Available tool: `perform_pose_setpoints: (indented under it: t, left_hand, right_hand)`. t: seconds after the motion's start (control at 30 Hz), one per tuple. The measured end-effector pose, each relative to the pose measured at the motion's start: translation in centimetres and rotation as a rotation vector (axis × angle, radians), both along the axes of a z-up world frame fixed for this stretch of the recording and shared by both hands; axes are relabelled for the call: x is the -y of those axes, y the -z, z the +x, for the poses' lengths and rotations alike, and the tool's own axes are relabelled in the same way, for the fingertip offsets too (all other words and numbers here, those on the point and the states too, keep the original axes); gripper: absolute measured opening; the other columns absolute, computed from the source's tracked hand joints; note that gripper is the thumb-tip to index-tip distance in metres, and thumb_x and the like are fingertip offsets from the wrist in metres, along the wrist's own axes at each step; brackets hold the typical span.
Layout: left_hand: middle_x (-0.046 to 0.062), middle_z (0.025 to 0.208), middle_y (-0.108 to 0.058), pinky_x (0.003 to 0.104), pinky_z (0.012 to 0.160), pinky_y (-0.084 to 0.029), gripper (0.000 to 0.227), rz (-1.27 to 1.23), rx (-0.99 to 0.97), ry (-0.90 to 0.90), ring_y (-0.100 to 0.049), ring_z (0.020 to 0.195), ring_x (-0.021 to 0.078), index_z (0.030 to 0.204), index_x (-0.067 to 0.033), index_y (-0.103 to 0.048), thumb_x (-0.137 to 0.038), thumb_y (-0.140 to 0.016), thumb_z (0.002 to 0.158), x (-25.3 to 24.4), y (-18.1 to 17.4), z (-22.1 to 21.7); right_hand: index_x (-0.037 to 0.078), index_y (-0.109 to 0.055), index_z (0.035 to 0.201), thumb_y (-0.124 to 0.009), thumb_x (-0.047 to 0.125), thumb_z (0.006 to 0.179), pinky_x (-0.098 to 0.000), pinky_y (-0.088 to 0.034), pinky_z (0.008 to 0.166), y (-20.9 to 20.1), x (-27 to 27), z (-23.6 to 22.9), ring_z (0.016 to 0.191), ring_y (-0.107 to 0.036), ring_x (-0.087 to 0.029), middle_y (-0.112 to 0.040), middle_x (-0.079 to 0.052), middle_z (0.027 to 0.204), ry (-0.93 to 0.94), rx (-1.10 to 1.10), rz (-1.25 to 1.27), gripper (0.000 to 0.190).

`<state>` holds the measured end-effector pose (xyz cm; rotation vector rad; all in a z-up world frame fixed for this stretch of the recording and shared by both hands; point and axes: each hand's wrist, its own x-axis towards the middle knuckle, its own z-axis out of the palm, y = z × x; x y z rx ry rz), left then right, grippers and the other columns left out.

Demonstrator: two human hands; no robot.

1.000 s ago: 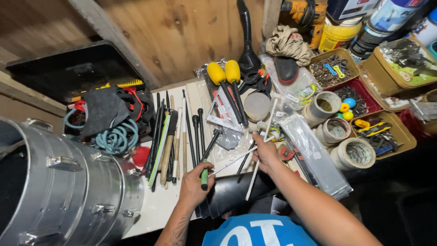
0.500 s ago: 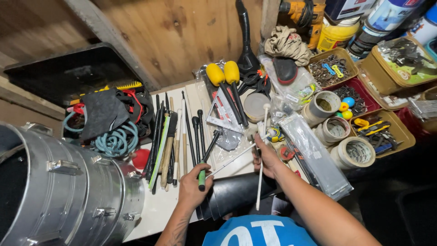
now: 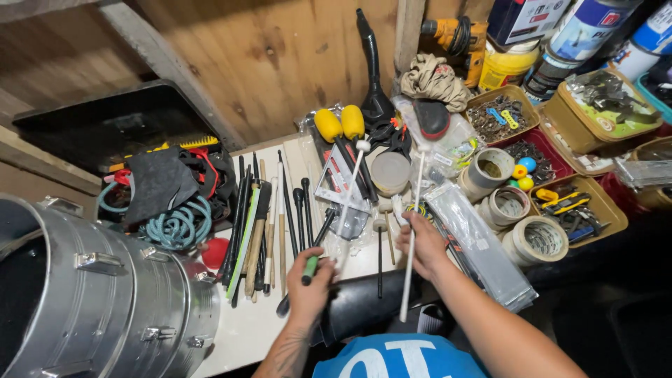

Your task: The person assembles white drumsticks by inserting white plastic connectors into the ends of the sticks. They then use a green marker to mark the sticks and compare them with other black drumsticks on the table.

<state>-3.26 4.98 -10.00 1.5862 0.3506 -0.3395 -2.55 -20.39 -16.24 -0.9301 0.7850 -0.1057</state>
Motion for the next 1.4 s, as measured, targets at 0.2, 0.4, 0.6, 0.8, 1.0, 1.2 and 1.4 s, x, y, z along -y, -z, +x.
perform_pose_setpoints:
  t: [0.2,0.4,0.6,0.8,1.0,1.2,1.4]
  left_hand:
    - [0.009,0.084,-0.075,0.029,0.070,-0.062,0.025,-0.177,0.260,-0.019,-0.073,0.075,0.0175,0.106,-0.0111,-0.073,-0.004,-0.077,0.082,5.4,1.8,-1.0]
    - [0.000,0.091,-0.077,0.028,0.084,-0.055,0.021,0.087,0.462,0.118,-0.073,0.085,0.0144,0.104,-0.0184,-0.073,-0.023,-0.075,0.084,6.3,-0.1,-1.7]
    - [-0.001,0.093,-0.077,0.028,0.078,-0.056,0.022,0.133,0.535,0.230,-0.072,0.079,0.0142,0.106,-0.0204,-0.073,-0.025,-0.071,0.085,6.7,-0.2,-2.4]
    - [-0.003,0.089,-0.077,0.027,0.065,-0.055,0.023,0.105,0.433,0.328,-0.068,0.065,0.0107,0.107,-0.0219,-0.071,-0.022,-0.074,0.084,6.8,0.1,-3.2]
    - [0.001,0.095,-0.077,0.026,0.066,-0.056,0.027,-0.031,0.415,0.385,-0.069,0.068,0.0111,0.106,-0.0182,-0.073,-0.017,-0.080,0.081,4.8,0.4,-2.0]
    - [0.002,0.100,-0.077,0.034,0.080,-0.059,0.024,0.034,0.399,0.610,-0.072,0.085,0.0162,0.104,-0.0203,-0.075,-0.019,-0.080,0.081,0.5,-2.4,1.1]
    - [0.003,0.099,-0.080,0.025,0.083,-0.058,0.019,0.131,0.513,0.671,-0.075,0.090,0.0133,0.105,-0.0162,-0.075,-0.013,-0.078,0.086,-0.4,-4.1,2.2]
  right_hand:
    - [0.006,-0.057,0.123,-0.049,0.024,0.108,-0.0451,-0.058,0.083,-1.8,-2.0,1.1,0.090,-0.072,-0.037,-0.063,-0.015,0.086,0.007,0.276,0.151,0.024]
    - [0.006,-0.060,0.119,-0.056,0.026,0.104,-0.0468,-0.056,0.096,-3.4,-2.8,0.3,0.095,-0.068,-0.033,-0.061,-0.014,0.091,0.012,0.338,0.229,0.026]
    - [0.003,-0.057,0.129,-0.049,0.023,0.107,-0.0443,-0.058,0.091,-4.8,-3.4,-0.5,0.102,-0.072,-0.036,-0.066,-0.022,0.101,0.028,0.310,0.177,0.031]
    - [0.003,-0.058,0.131,-0.052,0.024,0.105,-0.0501,-0.058,0.098,-5.8,-3.8,-1.3,0.104,-0.072,-0.041,-0.064,-0.019,0.094,0.083,0.251,0.203,0.034]
    - [-0.001,-0.054,0.130,-0.048,0.026,0.106,-0.0529,-0.060,0.086,-7.8,-0.9,-0.9,0.096,-0.068,-0.039,-0.062,-0.024,0.098,0.010,0.239,0.160,0.037]
    - [-0.004,-0.058,0.115,-0.061,0.019,0.097,-0.0534,-0.058,0.100,-12.0,4.8,-1.3,0.103,-0.069,-0.036,-0.067,-0.026,0.108,-0.209,0.172,0.068,0.029]
    - [0.000,-0.066,0.107,-0.066,0.025,0.097,-0.0384,-0.064,0.079,-10.1,5.0,-0.8,0.087,-0.075,-0.029,-0.075,-0.024,0.098,-0.246,0.182,-0.075,0.027]
